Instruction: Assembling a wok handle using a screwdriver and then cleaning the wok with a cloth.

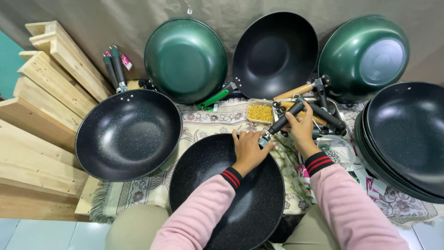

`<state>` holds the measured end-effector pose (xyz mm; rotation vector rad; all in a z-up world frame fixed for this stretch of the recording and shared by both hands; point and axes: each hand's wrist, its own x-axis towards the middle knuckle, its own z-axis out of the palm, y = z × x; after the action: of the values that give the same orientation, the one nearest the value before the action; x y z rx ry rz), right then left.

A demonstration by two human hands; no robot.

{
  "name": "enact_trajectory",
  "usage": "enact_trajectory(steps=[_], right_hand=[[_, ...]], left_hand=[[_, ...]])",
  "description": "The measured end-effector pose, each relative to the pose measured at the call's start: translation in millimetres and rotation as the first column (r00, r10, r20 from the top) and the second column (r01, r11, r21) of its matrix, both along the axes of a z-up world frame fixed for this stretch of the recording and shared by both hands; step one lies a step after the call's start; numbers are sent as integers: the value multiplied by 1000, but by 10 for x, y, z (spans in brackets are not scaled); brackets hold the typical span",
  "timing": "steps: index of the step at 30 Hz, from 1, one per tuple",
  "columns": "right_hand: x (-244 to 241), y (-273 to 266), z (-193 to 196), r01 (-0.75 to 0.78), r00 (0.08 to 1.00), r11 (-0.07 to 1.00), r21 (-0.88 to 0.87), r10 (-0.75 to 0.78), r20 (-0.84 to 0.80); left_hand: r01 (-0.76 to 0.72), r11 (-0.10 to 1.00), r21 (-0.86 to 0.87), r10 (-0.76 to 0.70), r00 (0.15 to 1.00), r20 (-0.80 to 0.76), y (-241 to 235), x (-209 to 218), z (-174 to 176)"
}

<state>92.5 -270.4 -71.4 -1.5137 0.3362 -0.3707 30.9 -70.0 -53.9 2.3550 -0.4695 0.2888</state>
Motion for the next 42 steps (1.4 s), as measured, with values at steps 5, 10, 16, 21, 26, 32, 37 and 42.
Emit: enact_trajectory(steps=[5,10,16,21,26,32,37,42], right_hand=[[26,-17,-2,-24,999,999,37,25,-24],[40,-26,-15,-38,998,997,63,42,-52],[65,-34,-67,-47,995,995,85,54,-82],[48,-30,-32,-80,989,977,198,103,-109],[69,-35,-25,-114,984,955,275,146,-98],[23,-17,22,-194,973,925,326,225,-59],[-32,35,104,-204,970,928,311,234,-63],[-58,59,131,-209,968,926,313,242,-70]], left_hand=[[-33,999,-27,34,999,39,-44,72,-165],[-41,998,-42,44,997,67,-66,86,-242],[-53,997,-57,57,996,74,-92,68,-254],[-51,997,-58,55,996,74,-75,51,-222],[-56,997,-57,60,996,71,-78,49,-230],[-57,997,-55,61,995,75,-77,44,-222],[-62,997,-49,66,994,84,-75,51,-239],[-73,994,-86,82,992,99,-77,73,-272]])
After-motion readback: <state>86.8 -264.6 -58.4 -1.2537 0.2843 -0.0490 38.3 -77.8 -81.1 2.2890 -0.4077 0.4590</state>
